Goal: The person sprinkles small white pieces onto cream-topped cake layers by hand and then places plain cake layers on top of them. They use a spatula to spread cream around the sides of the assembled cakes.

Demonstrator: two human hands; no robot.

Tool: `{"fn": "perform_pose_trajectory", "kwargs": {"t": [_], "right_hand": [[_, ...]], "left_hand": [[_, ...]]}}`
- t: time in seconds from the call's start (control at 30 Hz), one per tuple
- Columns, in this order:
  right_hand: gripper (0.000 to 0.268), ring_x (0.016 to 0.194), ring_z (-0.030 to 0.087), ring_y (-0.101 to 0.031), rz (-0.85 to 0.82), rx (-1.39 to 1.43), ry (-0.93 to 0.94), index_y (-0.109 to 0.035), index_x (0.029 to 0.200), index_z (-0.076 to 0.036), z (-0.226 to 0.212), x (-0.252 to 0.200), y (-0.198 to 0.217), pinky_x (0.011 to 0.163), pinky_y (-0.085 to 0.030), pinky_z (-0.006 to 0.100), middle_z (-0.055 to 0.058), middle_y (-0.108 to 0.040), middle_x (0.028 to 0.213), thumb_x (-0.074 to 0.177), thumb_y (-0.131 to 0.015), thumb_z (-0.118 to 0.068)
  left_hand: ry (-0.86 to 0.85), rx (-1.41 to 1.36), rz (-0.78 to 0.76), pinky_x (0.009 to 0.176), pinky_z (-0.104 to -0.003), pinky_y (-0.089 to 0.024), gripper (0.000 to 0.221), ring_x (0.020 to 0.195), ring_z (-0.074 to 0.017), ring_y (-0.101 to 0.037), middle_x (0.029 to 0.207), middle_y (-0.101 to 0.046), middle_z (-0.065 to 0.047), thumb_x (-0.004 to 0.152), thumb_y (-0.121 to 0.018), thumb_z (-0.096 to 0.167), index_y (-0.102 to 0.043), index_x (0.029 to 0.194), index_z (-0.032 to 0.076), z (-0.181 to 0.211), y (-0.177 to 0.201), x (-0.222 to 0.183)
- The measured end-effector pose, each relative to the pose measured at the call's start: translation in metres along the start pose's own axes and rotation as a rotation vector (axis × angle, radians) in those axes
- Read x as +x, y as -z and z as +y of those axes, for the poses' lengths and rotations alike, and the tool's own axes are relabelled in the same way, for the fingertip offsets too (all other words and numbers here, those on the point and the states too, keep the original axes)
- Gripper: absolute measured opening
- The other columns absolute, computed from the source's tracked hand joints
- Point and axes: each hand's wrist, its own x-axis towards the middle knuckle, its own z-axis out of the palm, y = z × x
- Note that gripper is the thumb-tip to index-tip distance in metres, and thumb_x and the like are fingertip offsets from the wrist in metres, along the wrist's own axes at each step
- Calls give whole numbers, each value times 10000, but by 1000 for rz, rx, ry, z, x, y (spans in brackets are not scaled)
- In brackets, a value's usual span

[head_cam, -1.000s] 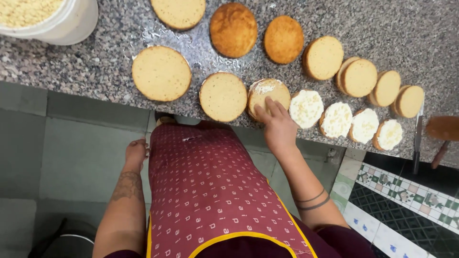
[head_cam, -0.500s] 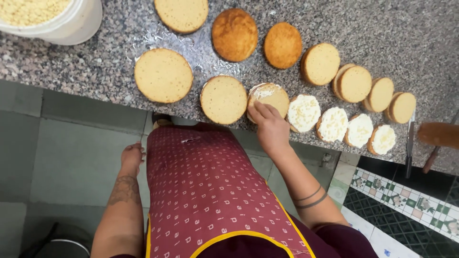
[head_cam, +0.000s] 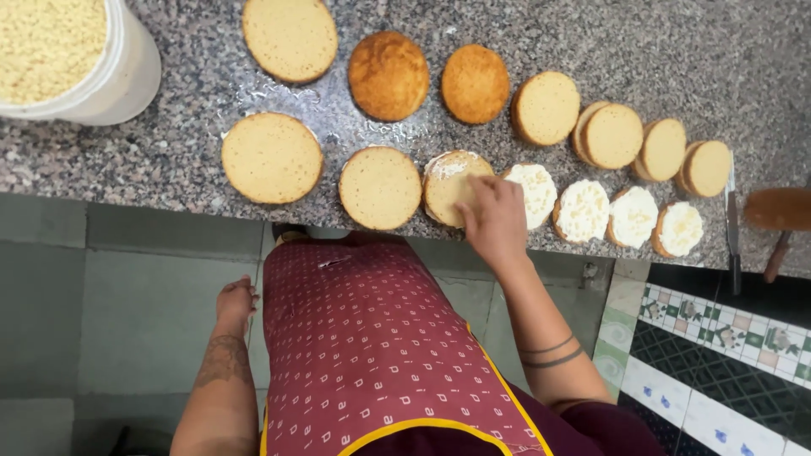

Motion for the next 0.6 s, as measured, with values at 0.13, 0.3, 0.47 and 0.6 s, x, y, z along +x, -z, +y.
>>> {"fn": "perform_pose_trajectory", "kwargs": {"t": [0.13, 0.3, 0.47, 0.6], "right_hand": [[623, 1429, 490, -263, 49, -2, 15, -590, 1423, -4, 11, 3, -30, 1151, -274, 605, 258, -322, 1590, 934, -714, -370], [621, 1501, 538, -115, -8, -30, 39, -570, 1466, -29, 3, 3, -39, 1160, -140, 670, 250, -183, 1676, 982, -638, -412], [528, 1540, 533, -67, -30, 46, 80, -598, 1453, -89, 8, 1, -44, 1198, -98, 673, 216, -166, 1713, 1007, -607, -373], [462, 1570, 511, -72, 49, 58, 176, -630, 1457, -135, 20, 19, -37, 1239, -109, 652, 205, -187, 1725, 1005, -595, -228]], "left_hand": [[-35, -23, -29, 697, -327, -472, 374, 831, -167, -588, 955, -650, -31, 1035, -586, 349, -640, 1218, 27, 3, 1, 0], [-79, -55, -47, 707, -328, -475, 334, 836, -157, -592, 956, -657, -14, 1008, -583, 299, -639, 1232, 57, 17, -1, 1], [-63, -77, -54, 708, -337, -467, 348, 834, -163, -589, 970, -647, -19, 1009, -591, 306, -643, 1235, 47, 14, -3, 9], [-34, -103, -35, 695, -339, -457, 347, 823, -164, -587, 985, -641, -33, 1008, -598, 323, -644, 1223, 55, 4, -5, 15]]}}
